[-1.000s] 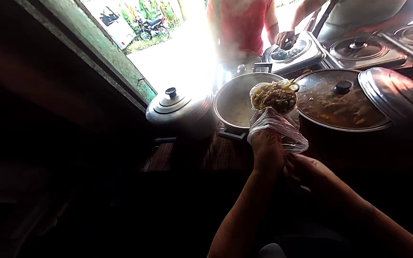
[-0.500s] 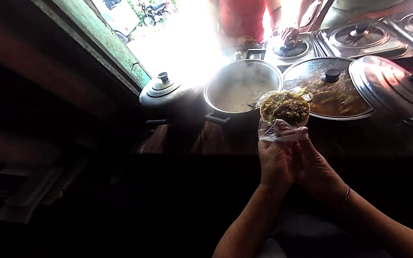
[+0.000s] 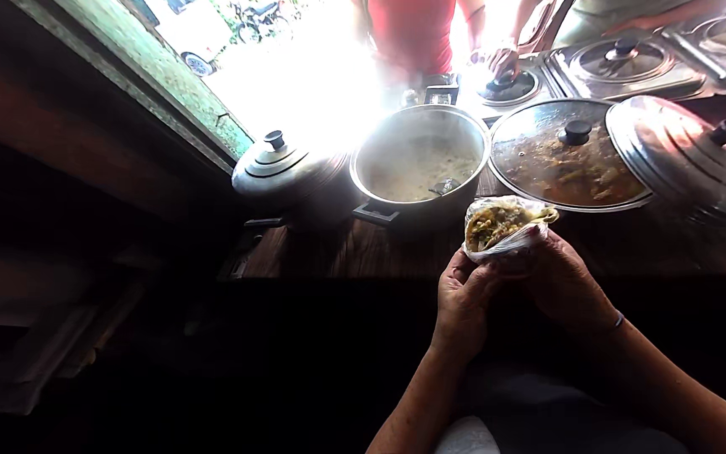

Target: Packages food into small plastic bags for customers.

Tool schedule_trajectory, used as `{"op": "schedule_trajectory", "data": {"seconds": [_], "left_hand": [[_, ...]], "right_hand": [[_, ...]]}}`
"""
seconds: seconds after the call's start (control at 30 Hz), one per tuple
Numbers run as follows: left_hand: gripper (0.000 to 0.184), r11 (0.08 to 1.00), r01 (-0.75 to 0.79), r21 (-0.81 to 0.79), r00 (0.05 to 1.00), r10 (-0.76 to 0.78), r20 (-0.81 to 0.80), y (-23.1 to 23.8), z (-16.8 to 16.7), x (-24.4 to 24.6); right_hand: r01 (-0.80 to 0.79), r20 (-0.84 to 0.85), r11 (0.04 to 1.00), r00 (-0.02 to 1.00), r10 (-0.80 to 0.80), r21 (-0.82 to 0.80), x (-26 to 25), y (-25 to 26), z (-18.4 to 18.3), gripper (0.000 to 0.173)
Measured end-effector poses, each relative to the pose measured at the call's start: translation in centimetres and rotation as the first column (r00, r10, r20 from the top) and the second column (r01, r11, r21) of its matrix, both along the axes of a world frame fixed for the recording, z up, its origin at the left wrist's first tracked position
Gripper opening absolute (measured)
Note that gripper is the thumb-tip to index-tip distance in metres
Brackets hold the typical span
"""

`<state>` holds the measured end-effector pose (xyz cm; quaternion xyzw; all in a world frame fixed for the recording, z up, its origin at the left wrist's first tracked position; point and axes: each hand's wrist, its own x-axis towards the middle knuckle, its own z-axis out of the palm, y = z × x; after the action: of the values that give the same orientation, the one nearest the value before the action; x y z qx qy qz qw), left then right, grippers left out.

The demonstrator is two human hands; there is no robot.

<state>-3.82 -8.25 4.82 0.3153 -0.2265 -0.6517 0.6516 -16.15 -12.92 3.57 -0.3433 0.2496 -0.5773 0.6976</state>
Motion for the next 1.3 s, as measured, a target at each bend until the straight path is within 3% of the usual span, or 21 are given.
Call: {"op": "schedule_trajectory", "data": {"seconds": [0.1, 0.23, 0.43, 0.53, 0.63, 0.77, 0.97, 1.17, 1.3], "left_hand": [[0.03, 0.992, 0.109, 0.058, 0.993, -0.112, 0.047, -0.1, -0.8, 2.7], [0.031, 0.958, 0.197, 0.207, 0.96, -0.231, 0.157, -0.7, -1.8, 5.7], [0.036, 0.907, 0.318, 0.277, 0.857, -0.4, 0.324, -4.5, -4.8, 8.1], [0.035, 0.897, 0.337, 0.287, 0.758, -0.439, 0.482, -6.0, -5.4, 8.4], [0.048, 0.94, 0.236, 0.248, 0.605, -0.342, 0.72, -5.7, -4.4, 9.3], [0.063, 0.983, -0.151, 0.104, 0.521, -0.01, 0.854, -4.2, -2.3, 11.8], [0.027, 0.966, -0.252, -0.053, 0.573, 0.193, 0.796, -5.9, -0.1, 13.4], [0.029, 0.993, -0.115, 0.019, 0.68, 0.064, 0.73, -5.8, 0.8, 14.8], [0.024, 0.995, -0.048, 0.087, 0.9, 0.005, 0.436, -5.9, 1.8, 14.8]], "right_hand": [[-0.035, -0.145, 0.988, 0.989, 0.013, -0.149, -0.1, -0.6, -1.2, 0.075], [-0.08, -0.214, 0.916, 0.977, -0.006, -0.392, 0.3, -1.4, -3.2, 0.08], [0.004, -0.333, 0.942, 0.935, -0.122, -0.336, 1.3, -2.7, -7.6, 0.098], [0.08, -0.347, 0.945, 0.917, -0.194, -0.317, 2.3, -3.2, -9.0, 0.105], [0.121, -0.352, 0.932, 0.903, -0.246, -0.34, 3.4, -3.3, -9.4, 0.108], [0.175, -0.309, 0.933, 0.911, -0.274, -0.313, 4.4, -3.0, -9.2, 0.103], [0.264, -0.288, 0.894, 0.881, -0.377, -0.362, 5.1, -3.4, -9.9, 0.089], [0.294, -0.3, 0.875, 0.857, -0.419, -0.385, 5.2, -2.9, -10.2, 0.086], [0.325, -0.339, 0.884, 0.834, -0.435, -0.335, 5.7, -2.4, -10.3, 0.084]]}}
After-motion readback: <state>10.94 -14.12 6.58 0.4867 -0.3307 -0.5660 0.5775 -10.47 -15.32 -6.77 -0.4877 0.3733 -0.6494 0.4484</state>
